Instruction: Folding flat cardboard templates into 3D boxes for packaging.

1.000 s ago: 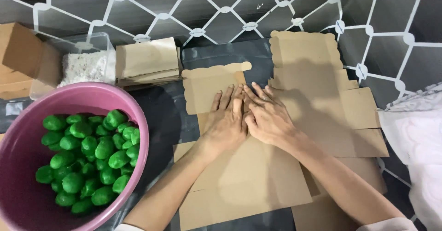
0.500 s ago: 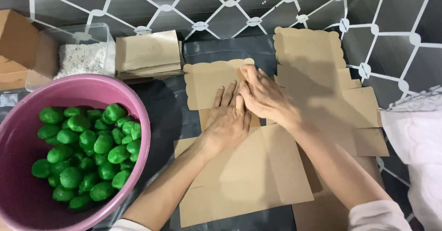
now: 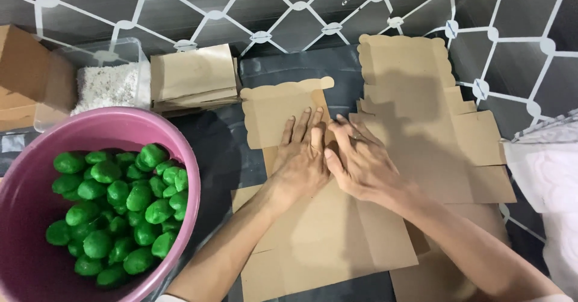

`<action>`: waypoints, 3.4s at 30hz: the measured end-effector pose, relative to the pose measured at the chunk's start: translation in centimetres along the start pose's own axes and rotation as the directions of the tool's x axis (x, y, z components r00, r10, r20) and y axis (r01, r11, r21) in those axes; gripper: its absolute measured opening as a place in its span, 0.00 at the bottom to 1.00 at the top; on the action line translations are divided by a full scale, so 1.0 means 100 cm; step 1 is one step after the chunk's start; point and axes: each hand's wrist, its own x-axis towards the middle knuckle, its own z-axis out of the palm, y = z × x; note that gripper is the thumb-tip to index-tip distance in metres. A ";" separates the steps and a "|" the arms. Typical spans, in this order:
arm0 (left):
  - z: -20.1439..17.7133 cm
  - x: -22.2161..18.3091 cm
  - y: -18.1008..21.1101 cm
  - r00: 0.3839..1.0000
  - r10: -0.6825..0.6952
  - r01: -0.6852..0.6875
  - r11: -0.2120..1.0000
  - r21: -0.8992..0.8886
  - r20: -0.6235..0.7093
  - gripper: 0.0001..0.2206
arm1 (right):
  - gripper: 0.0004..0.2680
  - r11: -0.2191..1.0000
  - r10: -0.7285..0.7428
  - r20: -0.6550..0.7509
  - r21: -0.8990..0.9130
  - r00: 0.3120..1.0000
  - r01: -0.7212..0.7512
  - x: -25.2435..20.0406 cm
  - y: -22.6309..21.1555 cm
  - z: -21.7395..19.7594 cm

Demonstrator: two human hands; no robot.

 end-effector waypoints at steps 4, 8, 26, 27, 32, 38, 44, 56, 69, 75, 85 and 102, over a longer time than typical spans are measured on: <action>-0.005 0.003 0.000 0.998 -0.029 0.030 0.999 -0.023 0.049 0.29 | 0.20 0.993 0.102 0.094 0.052 0.990 -0.107 0.035 0.021 0.015; 0.014 0.005 -0.006 0.998 -0.042 0.040 0.999 0.023 0.047 0.30 | 0.19 0.977 0.066 0.095 0.198 0.993 -0.084 0.062 0.035 0.024; 0.002 0.002 -0.001 1.000 -0.015 0.016 0.998 -0.068 0.019 0.23 | 0.15 0.991 -0.077 -0.028 0.105 0.997 0.079 -0.025 -0.001 0.008; -0.001 0.001 0.000 0.999 -0.004 0.005 1.000 -0.025 0.046 0.26 | 0.15 0.993 -0.045 0.001 0.111 0.999 0.045 -0.012 -0.002 0.002; -0.001 0.004 0.002 0.993 -0.047 0.039 0.997 0.073 0.112 0.32 | 0.16 0.987 0.085 0.163 0.121 0.983 -0.106 0.035 0.017 0.024; 0.007 0.004 0.000 0.995 -0.070 0.071 0.997 -0.021 0.072 0.30 | 0.16 0.958 0.180 0.126 0.202 0.976 -0.203 0.060 0.030 0.031; -0.007 0.003 0.002 0.997 -0.061 0.063 0.997 -0.048 0.040 0.25 | 0.15 0.895 0.227 0.048 0.384 0.973 -0.228 0.057 0.017 0.009; -0.005 0.004 0.001 0.998 -0.056 0.057 0.998 -0.017 0.029 0.22 | 0.20 0.850 0.236 0.150 0.447 0.960 -0.279 0.061 0.025 0.021; 0.001 0.003 -0.001 0.998 -0.064 0.065 0.997 -0.041 0.020 0.24 | 0.15 0.989 0.128 0.038 0.070 0.991 -0.130 0.062 0.035 0.033; 0.002 0.002 0.000 0.998 -0.054 0.055 0.996 -0.069 0.026 0.23 | 0.13 0.984 0.085 0.038 0.156 0.996 -0.090 0.065 0.032 0.021; -0.008 0.002 0.001 0.997 -0.056 0.058 0.998 -0.038 0.060 0.24 | 0.16 0.999 0.050 0.008 -0.013 0.999 -0.050 0.065 0.037 0.033; -0.005 0.004 -0.001 0.990 -0.075 0.079 0.997 -0.028 0.122 0.29 | 0.17 0.939 0.198 0.259 0.227 0.945 -0.259 0.082 0.030 0.025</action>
